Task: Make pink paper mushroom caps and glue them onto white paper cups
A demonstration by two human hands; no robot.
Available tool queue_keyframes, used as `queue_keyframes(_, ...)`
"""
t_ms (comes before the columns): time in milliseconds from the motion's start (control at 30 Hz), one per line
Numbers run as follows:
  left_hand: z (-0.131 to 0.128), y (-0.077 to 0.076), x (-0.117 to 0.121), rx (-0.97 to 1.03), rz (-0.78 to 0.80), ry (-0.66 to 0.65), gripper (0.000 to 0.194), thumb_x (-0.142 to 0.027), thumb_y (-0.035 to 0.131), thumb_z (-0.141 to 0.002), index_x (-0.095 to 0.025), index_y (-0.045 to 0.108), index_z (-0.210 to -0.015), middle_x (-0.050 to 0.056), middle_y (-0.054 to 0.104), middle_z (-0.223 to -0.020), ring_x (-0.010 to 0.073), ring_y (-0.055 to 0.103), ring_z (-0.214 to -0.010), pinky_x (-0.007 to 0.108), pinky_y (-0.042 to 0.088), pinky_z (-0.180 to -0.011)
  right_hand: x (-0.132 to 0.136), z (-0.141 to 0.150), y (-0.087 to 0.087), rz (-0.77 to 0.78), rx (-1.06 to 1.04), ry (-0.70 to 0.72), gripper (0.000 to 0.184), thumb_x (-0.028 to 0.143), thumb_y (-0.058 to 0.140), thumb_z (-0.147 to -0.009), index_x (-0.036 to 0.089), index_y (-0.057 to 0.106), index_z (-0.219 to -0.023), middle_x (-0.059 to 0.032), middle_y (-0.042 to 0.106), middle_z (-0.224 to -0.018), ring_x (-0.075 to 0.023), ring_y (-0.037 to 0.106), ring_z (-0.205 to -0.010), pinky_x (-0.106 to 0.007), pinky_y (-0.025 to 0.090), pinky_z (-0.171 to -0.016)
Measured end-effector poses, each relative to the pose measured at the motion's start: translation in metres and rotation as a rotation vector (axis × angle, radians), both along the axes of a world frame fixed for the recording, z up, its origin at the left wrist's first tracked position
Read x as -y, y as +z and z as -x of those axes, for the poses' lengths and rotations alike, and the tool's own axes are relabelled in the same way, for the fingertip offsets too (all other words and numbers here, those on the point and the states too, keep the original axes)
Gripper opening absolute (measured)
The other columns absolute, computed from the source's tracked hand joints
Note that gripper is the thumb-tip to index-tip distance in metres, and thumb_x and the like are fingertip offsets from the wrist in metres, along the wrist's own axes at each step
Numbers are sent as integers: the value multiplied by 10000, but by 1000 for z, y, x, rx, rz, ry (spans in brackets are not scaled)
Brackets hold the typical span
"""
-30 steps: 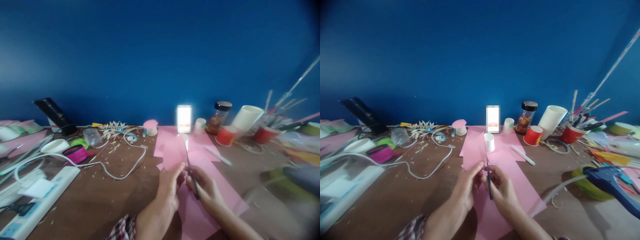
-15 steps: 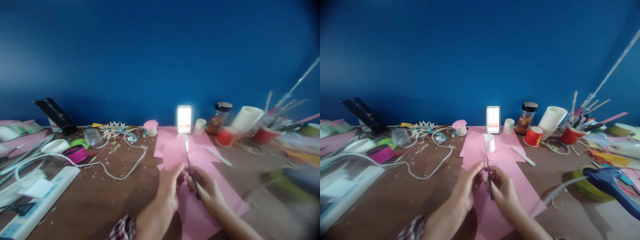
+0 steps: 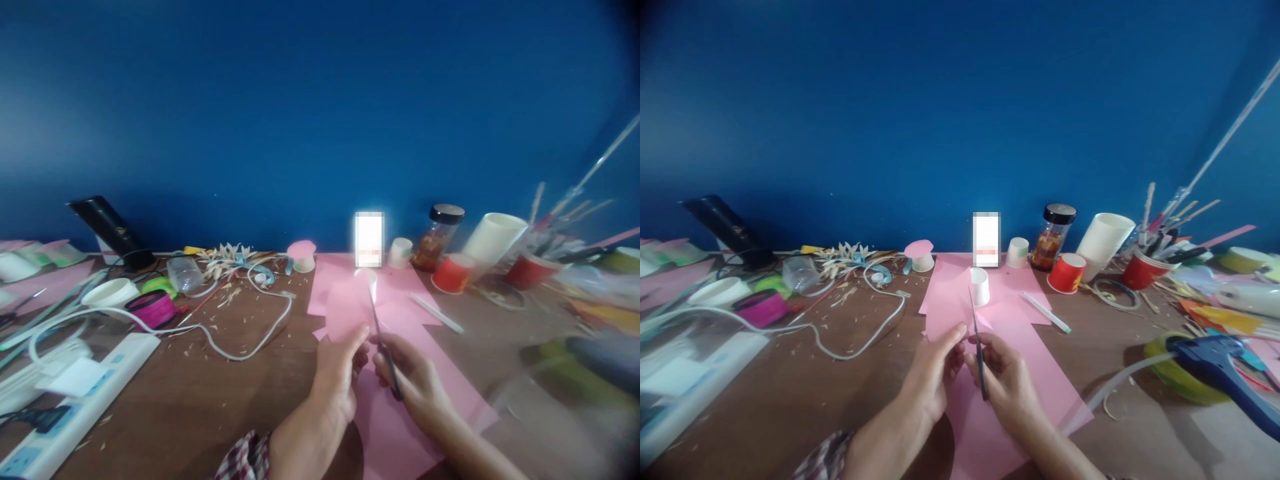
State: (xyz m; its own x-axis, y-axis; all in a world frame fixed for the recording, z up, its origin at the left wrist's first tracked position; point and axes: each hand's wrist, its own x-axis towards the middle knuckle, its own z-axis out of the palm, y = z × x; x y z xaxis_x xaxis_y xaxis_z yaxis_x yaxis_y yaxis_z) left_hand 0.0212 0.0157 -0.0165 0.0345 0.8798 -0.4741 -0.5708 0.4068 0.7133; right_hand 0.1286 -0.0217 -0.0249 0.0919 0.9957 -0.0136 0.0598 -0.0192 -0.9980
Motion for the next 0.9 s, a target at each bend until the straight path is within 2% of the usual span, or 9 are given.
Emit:
queue_keyframes(200, 1, 3, -1, -46, 5, 23, 329, -248, 809, -553, -118, 618, -788, -22, 571, -573, 63, 525, -505, 165, 424, -479, 0, -1, 2, 10, -15, -6, 466, 489, 666, -719, 130, 591, -1007, 31, 509, -557, -117, 472, -509, -237, 372, -459)
queue_keyframes(300, 0, 2, -1, -1, -7, 41, 354, -278, 820, -547, -113, 618, -785, -12, 587, -611, 61, 536, -522, 164, 442, -501, -1, 0, 0, 0, -19, -5, 461, 487, 646, -742, 126, 587, -1022, 28, 508, -565, -118, 476, -516, -238, 379, -469)
queue_keyframes(467, -2, 1, 2, 62, -8, -28, 369, -373, 805, -553, -110, 612, -727, -11, 539, -559, 98, 516, -470, 217, 421, -412, 1, 4, -4, -30, -12, 27, 416, 438, 655, -758, 136, 593, -1037, 12, 539, -616, -118, 484, -541, -231, 381, -478)
queue_keyframes(600, -3, 4, 4, -7, 50, 21, 330, -335, 794, -567, -111, 612, -727, -20, 512, -552, 102, 514, -493, 212, 423, -416, 3, 4, -6, -30, 20, 37, 390, 415, 651, -770, 142, 596, -1043, 17, 528, -612, -119, 482, -550, -228, 384, -485)
queue_keyframes(900, -3, 5, 3, -31, 11, 24, 330, -279, 801, -553, -100, 631, -772, -16, 534, -558, 85, 506, -495, 202, 437, -456, 1, 3, -5, -72, -6, 30, 385, 419, 659, -758, 162, 611, -1042, -4, 574, -689, -141, 539, -593, -250, 449, -541)
